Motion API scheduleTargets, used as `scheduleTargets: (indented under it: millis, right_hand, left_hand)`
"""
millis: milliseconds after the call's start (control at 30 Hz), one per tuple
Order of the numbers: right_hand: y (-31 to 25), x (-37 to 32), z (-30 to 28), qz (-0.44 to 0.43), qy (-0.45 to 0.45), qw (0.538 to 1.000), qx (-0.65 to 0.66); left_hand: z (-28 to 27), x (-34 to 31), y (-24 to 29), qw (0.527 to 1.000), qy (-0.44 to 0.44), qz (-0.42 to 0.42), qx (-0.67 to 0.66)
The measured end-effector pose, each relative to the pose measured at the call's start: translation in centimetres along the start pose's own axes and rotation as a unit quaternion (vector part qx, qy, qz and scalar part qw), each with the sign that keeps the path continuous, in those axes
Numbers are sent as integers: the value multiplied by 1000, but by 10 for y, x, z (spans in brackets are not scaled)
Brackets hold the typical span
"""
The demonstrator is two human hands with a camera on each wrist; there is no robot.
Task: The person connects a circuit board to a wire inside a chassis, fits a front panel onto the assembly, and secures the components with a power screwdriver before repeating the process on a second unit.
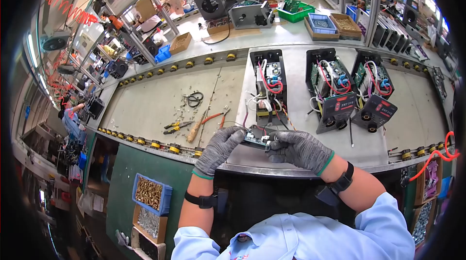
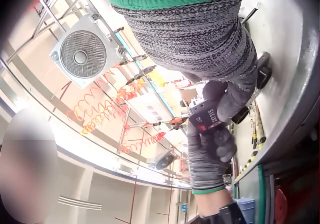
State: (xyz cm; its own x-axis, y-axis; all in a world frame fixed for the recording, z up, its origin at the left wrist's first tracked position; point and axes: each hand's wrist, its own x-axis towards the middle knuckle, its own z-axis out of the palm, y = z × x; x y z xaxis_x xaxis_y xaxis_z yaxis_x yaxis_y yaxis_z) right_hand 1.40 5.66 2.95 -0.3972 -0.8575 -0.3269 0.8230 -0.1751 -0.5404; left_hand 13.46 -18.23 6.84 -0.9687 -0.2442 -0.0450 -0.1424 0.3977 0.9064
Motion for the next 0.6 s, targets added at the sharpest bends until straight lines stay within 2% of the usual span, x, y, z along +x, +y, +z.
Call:
scheduleTargets:
  millis: [100,167,233,300,367,500,567,600]
  right_hand:
    - [-4,7,-10,7,-25,999,35]
    - [-2,8,-11,12,-9,999,35]
    - [-5,6,-1,26,-15,998,59]
    - [-4,11,-3,34,-20,996,78]
    - [-9,14,2,41,-21,994,96]
    - [-19,19,12,84,-33,994,57]
    - [-21,25,12,97,-40,993,45]
    - [-24,25,14,85,-38,994,60]
  left_hand:
    - [1,17,-36,997,-33,-19,-68]
    - [1,19,-49,991,-49,-11,-127]
    - [0,22,-50,985,-49,71,-152]
    - [-4,28,-66,982,-72,78,-157]
    - [-3,30,-80,982,-32,91,-164]
    - [-3,50,-95,997,-11,60,-45]
    - [-6,53,-90,997,-13,45,-58]
    - [-10,53,-87,992,-26,61,-105]
